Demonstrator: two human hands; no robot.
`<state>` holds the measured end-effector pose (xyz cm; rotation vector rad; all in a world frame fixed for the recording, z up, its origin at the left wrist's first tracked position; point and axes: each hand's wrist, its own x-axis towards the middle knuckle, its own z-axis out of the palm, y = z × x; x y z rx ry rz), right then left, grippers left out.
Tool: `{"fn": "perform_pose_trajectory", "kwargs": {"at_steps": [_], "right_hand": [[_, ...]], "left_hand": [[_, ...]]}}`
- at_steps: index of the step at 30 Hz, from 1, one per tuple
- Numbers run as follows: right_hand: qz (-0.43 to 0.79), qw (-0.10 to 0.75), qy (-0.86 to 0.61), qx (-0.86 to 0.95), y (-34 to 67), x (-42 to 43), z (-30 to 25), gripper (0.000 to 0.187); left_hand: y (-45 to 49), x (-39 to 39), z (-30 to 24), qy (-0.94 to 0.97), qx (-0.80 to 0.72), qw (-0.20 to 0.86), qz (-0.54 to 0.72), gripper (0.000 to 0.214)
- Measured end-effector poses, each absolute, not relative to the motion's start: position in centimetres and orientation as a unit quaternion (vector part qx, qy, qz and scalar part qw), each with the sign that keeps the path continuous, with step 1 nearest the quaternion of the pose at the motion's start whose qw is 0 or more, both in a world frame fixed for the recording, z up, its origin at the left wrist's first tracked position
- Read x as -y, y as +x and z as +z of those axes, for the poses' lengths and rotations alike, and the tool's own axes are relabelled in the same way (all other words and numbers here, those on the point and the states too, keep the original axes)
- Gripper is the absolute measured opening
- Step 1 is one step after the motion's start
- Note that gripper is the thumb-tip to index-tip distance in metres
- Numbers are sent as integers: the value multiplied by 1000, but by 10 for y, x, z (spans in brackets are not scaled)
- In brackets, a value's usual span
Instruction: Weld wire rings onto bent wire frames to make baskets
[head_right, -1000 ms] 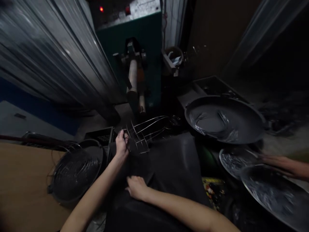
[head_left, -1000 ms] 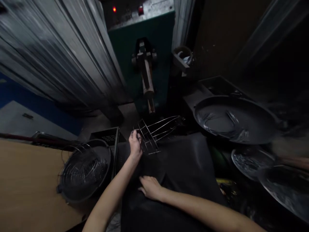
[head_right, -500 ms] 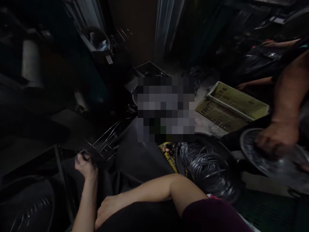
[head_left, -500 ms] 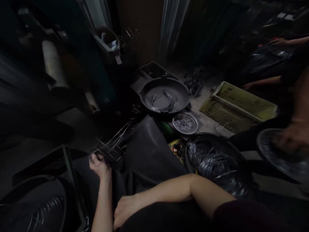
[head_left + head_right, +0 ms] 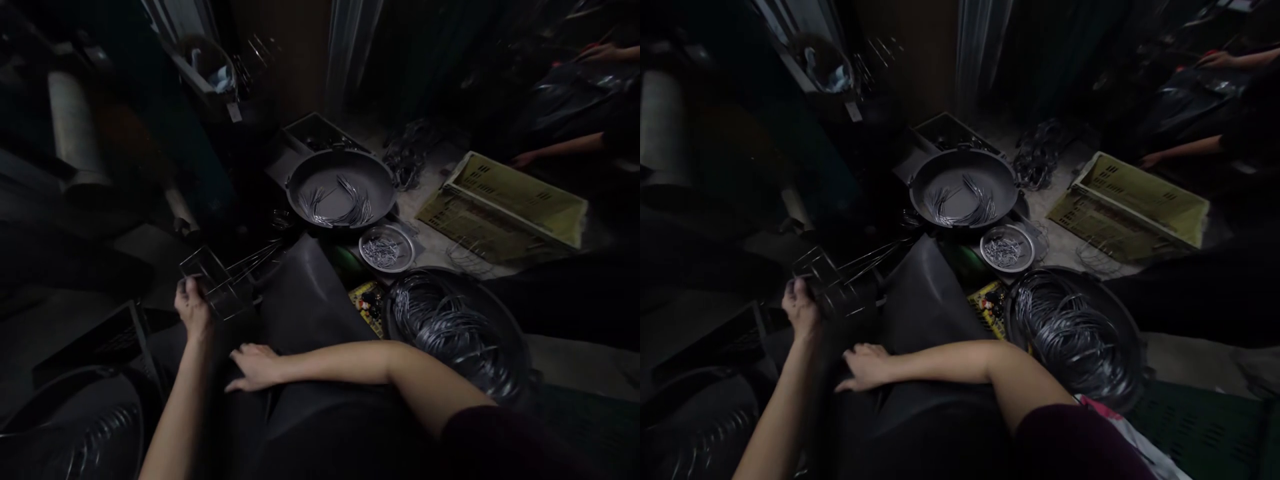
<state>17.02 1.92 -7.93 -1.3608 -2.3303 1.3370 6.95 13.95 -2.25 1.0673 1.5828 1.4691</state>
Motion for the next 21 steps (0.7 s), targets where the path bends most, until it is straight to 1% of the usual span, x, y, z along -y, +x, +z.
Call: {"fn": "perform_pose_trajectory", "kwargs": {"at_steps": [1,3,7,8,9,11,13,14,16,18,21], "right_hand": [[439,56,-459,771,156,-17,-84,58],[439,55,-466,766,139,-14,-92,46],[420,126,-448,779,126,-20,-94,25],[410,132,-431,793,122,-23,-92,20],[405,130,-412,806,119,-26,-90,15],[406,94,-373,829,115,-30,-84,9],[396,48,-338,853,122,-32,-77,9],[377,39,-323,867,133,-32,-73,12],[316,43,-297,900,168,-30,-70,24],[253,68,-289,921,214,-23,-72,33],[202,55,-287,935,271,-3,-82,39]], "left_hand": [[78,-141,-18,443,-615,350,551,37],[93,-143,-13,480,-609,338,534,41],[105,-146,-8,502,-590,332,538,43],[106,-147,-8,510,-589,323,538,43],[105,-148,-8,518,-589,313,535,42],[105,-149,-10,527,-593,300,530,40],[103,-148,-15,510,-599,302,539,37],[102,-146,-20,490,-602,304,552,35],[97,-143,-32,440,-611,311,579,31],[87,-139,-48,396,-620,323,595,29],[68,-132,-69,367,-629,334,599,28]]}}
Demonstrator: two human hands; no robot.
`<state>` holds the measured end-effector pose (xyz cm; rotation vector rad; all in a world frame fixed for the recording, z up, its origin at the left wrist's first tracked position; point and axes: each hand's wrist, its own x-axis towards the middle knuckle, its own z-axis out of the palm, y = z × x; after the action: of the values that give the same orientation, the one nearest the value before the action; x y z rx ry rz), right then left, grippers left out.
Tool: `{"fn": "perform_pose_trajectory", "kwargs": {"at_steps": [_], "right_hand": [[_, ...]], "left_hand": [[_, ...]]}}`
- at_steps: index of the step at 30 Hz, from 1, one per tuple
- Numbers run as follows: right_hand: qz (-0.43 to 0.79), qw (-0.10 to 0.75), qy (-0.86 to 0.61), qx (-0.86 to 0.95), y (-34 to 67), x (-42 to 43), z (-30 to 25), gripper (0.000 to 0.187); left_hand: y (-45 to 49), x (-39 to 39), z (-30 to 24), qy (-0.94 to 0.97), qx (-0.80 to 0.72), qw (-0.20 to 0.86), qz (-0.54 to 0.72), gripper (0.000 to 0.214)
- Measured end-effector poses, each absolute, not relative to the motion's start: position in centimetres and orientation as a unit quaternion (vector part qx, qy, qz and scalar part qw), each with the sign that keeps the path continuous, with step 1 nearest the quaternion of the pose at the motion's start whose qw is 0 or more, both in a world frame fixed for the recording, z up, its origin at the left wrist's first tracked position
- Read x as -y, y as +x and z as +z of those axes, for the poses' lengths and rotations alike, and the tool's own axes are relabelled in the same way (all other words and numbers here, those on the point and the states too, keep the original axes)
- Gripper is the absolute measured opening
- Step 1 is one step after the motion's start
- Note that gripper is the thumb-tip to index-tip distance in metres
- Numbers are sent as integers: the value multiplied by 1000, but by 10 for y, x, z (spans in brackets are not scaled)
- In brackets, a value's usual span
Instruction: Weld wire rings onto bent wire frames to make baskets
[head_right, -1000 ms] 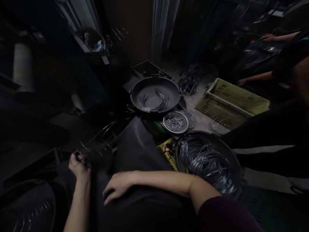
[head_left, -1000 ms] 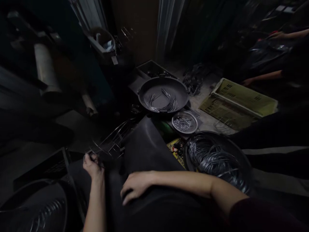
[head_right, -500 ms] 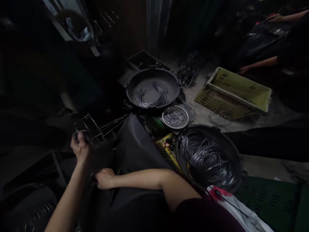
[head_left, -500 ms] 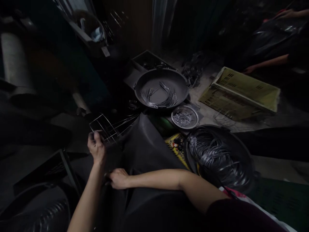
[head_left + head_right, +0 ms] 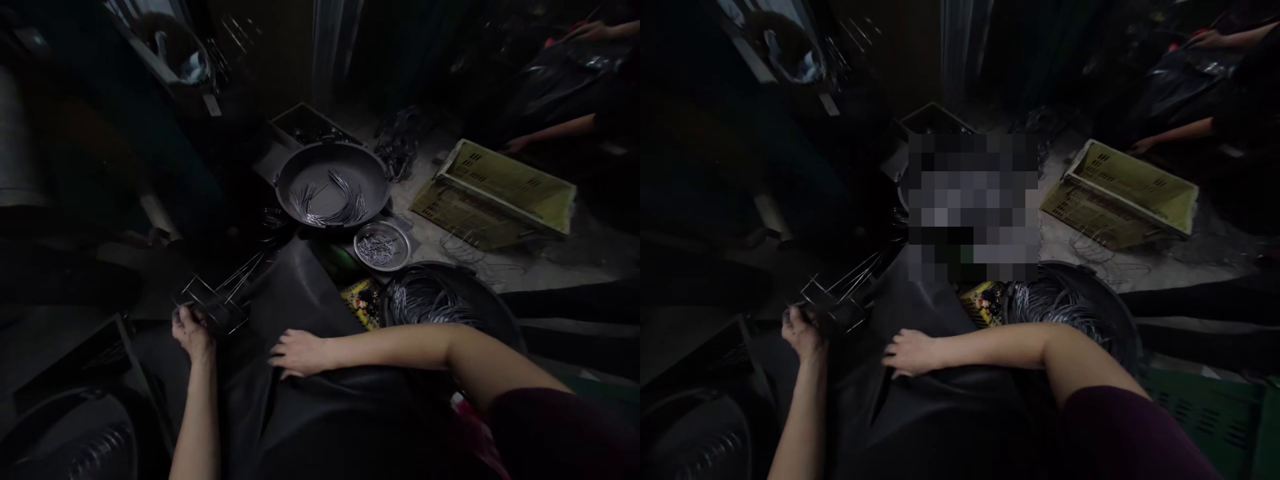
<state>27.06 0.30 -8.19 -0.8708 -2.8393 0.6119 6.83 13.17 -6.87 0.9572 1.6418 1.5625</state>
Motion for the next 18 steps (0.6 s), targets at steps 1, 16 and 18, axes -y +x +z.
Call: {"fn": "perform_pose_trajectory", "kwargs": {"at_steps": [1,16,18], "right_hand": [[192,45,-287,937,281,6,-86,39],[185,243,-524,795,366,-8,-48,30],[129,263,-685,667,433,-29,-47,29]], "left_hand": [[61,-129,-73,363,-630,335,599,29],[42,-139,-73,217,-620,414,630,34],[50,-143,-64,223,-619,412,630,31]]}}
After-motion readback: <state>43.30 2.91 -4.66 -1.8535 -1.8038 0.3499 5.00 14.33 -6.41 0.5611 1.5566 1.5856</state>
